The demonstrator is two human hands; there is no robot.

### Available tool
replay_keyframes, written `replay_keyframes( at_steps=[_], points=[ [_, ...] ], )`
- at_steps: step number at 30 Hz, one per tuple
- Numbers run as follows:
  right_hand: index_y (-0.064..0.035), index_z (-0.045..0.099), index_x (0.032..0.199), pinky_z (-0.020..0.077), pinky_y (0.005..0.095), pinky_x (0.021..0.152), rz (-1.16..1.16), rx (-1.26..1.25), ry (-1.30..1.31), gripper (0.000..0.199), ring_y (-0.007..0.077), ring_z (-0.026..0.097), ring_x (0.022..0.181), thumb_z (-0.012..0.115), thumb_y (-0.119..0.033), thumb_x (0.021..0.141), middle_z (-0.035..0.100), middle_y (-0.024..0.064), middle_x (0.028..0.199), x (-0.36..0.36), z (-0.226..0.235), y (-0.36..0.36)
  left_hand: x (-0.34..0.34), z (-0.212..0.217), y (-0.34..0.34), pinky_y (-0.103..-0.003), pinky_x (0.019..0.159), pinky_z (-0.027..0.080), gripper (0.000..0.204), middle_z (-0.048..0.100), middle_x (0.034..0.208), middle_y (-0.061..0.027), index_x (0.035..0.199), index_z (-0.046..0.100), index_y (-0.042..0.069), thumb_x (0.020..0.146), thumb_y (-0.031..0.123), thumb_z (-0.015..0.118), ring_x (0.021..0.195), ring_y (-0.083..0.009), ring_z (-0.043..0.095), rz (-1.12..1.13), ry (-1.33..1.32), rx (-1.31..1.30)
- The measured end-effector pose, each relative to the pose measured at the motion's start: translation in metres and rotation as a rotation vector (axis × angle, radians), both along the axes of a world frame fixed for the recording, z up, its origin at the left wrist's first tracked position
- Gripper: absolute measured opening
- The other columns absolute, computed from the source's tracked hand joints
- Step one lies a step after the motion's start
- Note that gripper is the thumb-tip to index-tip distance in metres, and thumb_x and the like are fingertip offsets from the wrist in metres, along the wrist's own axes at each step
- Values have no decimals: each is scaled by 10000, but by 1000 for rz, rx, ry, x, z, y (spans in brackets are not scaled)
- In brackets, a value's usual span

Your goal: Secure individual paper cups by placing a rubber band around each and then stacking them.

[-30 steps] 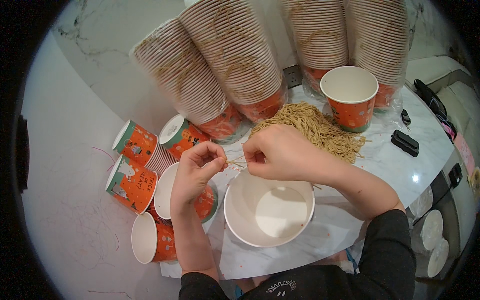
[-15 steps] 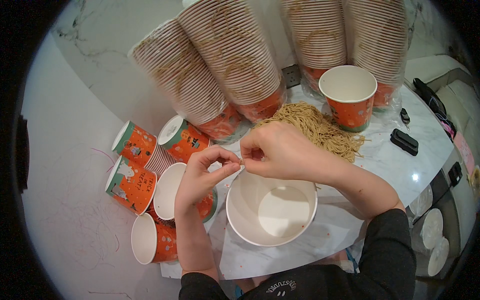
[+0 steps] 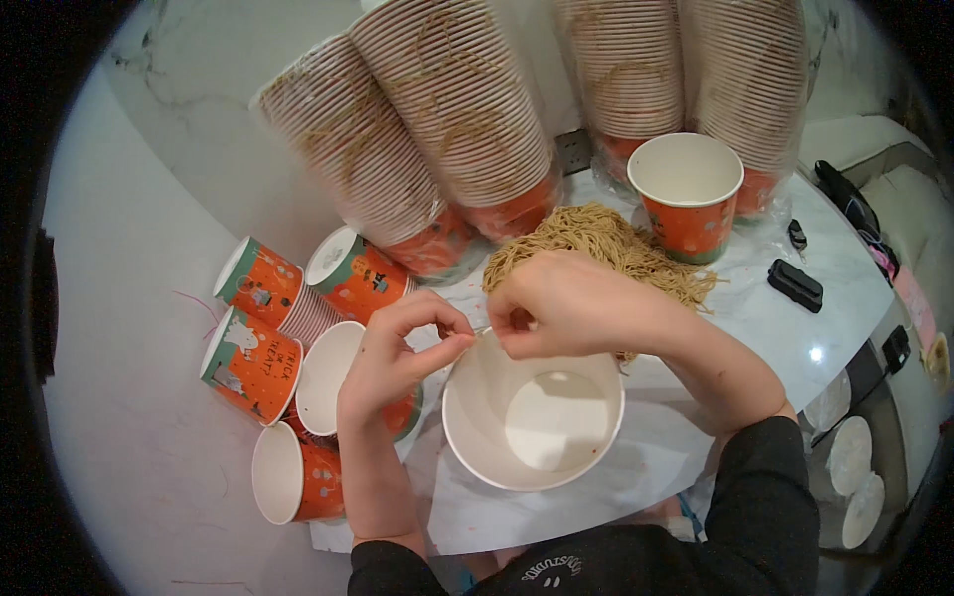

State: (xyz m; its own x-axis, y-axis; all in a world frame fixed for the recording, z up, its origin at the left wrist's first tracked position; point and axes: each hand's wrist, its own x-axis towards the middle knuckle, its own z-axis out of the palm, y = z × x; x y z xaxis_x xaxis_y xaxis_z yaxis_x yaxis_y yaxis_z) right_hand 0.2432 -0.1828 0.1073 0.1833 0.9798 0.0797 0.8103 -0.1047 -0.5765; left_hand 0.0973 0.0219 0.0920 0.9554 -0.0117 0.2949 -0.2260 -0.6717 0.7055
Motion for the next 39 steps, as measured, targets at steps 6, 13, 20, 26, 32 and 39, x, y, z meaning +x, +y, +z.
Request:
replay_keyframes(
  at_steps=[6,13,20,26,32,39],
  points=[
    [-5,542,1307,491,333,930,50,453,286,340,209,628,1068,578,-140,998,639,122,1151,13,-38,28,9,-3,-15,-329,904,510,177,648,1122,-88,932,760,28,768,-32,783,1020,-197,643,-46,-370,23],
    [-3,695,1009,449,294,666,-68,425,368,133,132,559,772,658,-126,975,607,44,879,2,-21,24,19,-24,-12,-277,898,564,278,627,1192,-74,1129,644,-1,880,18,767,1048,-157,666,53,-349,-586],
    [26,716,1016,429,239,699,-159,520,212,112,86,563,831,678,-59,953,619,39,942,-4,-6,12,23,-35,-14,-231,777,561,184,739,989,-54,1068,695,1,910,61,766,890,-91,700,-56,85,-911],
    [11,733,965,445,271,691,-173,767,-100,91,163,575,783,715,0,877,616,64,861,-7,1,4,21,-29,-18,-241,715,555,88,744,850,-40,923,730,-2,882,66,767,802,-87,694,-15,30,-808],
    [-96,809,969,346,274,604,-392,1032,-905,256,144,459,713,820,-9,728,529,-12,751,-20,24,-23,23,-38,-12,-242,738,545,87,728,867,-35,802,683,-21,826,7,762,792,-87,677,19,139,-389],
    [2,746,1062,337,202,587,-561,646,151,256,42,422,650,824,-82,833,491,-61,697,3,36,-55,7,-24,7,-339,661,543,138,713,754,-118,793,684,-17,756,103,739,700,-208,703,289,81,-158]
  ],
)
